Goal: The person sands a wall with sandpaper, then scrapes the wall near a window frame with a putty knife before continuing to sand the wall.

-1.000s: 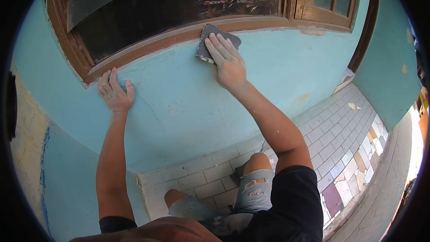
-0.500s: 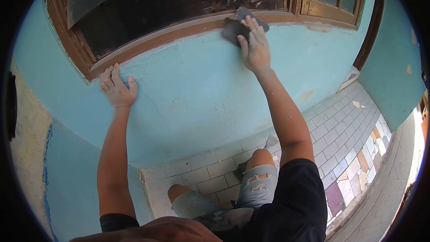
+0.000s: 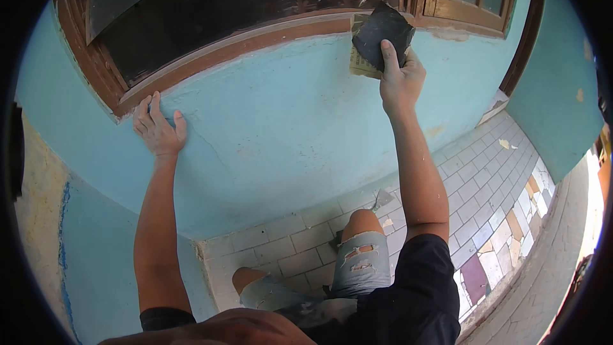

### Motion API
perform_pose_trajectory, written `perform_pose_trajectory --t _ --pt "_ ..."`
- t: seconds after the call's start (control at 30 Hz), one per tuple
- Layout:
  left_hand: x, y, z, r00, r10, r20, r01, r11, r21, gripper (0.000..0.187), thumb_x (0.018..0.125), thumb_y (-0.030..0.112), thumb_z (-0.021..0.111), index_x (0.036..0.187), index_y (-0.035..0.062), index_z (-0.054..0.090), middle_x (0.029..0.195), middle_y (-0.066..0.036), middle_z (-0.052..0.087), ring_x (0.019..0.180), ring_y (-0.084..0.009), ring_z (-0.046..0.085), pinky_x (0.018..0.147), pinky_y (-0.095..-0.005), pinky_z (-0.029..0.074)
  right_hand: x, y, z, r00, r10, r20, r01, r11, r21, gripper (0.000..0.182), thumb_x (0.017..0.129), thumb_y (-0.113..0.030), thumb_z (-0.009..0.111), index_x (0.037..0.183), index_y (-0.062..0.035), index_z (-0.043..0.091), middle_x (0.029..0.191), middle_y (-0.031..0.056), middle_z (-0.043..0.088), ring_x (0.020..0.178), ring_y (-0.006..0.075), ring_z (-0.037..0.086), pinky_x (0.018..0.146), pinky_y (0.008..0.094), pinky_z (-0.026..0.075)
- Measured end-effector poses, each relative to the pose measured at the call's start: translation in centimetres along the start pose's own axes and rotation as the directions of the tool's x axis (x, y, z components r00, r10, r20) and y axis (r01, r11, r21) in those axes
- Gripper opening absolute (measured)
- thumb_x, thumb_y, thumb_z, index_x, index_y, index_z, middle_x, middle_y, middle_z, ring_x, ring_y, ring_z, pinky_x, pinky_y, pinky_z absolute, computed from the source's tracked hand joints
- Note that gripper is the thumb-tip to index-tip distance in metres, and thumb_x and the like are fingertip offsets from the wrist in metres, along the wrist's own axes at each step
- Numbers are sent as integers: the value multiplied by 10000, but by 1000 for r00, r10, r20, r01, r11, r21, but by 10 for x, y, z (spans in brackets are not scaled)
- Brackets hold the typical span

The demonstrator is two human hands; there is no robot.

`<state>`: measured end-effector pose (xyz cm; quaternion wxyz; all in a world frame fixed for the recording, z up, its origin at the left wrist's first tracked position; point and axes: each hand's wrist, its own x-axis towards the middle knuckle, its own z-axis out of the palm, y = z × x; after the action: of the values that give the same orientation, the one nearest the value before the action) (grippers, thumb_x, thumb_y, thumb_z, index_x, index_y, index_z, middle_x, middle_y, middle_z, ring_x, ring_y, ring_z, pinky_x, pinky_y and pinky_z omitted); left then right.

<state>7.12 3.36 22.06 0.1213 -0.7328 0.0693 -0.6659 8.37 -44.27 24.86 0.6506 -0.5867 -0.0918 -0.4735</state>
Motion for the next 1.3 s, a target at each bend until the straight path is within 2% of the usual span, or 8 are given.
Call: perform_pose_trajectory --t 0.33,0.4,0.43,0.63,0.8,0.87,1.1,1.3 --pt "0 0 0 1000 -9 -1 9 1000 3 596 881 386 587 1393 87 537 1344 -122 485 1281 -357 418 1110 -524 354 63 46 -25 851 -451 -269 362 875 -321 310 916 35 608 1214 19 692 1186 144 728 1071 245 698 961 329 536" --pt "0 1 -1 1000 -7 -2 7 1000 -1 588 886 390 582 1388 85 545 1342 -125 488 1283 -355 421 1109 -522 354 72 74 -16 741 -660 -123 425 603 -675 479 866 91 520 1291 -52 688 1404 214 615 1343 403 550 1101 437 469" --pt "-2 2 -2 1000 -10 1 10 1000 -6 588 886 390 582 1388 85 545 1342 -125 488 1283 -355 421 1109 -522 354 63 83 -1 887 -453 -87 340 770 -540 554 852 97 498 1363 -57 647 1471 220 560 1403 397 490 1164 458 396" --pt "-3 0 -3 1000 13 -3 -13 1000 -6 583 899 403 572 1388 86 548 1342 -121 489 1283 -349 424 1109 -519 356 6 71 27 594 -590 547 803 470 -366 642 839 134 530 1438 -89 590 1536 178 504 1449 359 444 1214 522 314" --pt "-2 0 1 1000 -4 -14 4 1000 -1 583 900 403 575 1395 96 545 1351 -120 483 1296 -353 418 1113 -523 354 57 83 -3 789 -585 188 511 454 -730 458 954 61 506 1376 -52 643 1402 161 639 1307 299 603 1131 396 434" --pt "-1 0 0 1000 -18 -8 18 1000 1 589 897 401 579 1400 98 542 1358 -121 478 1298 -354 416 1115 -525 352 52 46 -1 988 -154 -29 140 953 -270 389 1013 -27 545 1388 -64 643 1335 123 688 1140 216 676 1028 356 492" --pt "-2 1 0 1000 -17 19 17 1000 6 625 872 389 603 1421 101 525 1373 -122 466 1312 -359 405 1128 -535 343 74 46 -7 873 -83 -481 121 992 47 451 961 -92 690 1379 -1 547 1438 193 457 1295 257 518 1000 338 494" --pt "-4 0 2 999 -30 20 30 1000 -1 620 869 384 607 1423 117 523 1385 -115 456 1312 -353 406 1129 -533 344 59 86 -30 996 -70 -60 20 803 -595 730 879 -288 815 1481 -36 487 1604 290 131 1488 391 289 1150 404 386"
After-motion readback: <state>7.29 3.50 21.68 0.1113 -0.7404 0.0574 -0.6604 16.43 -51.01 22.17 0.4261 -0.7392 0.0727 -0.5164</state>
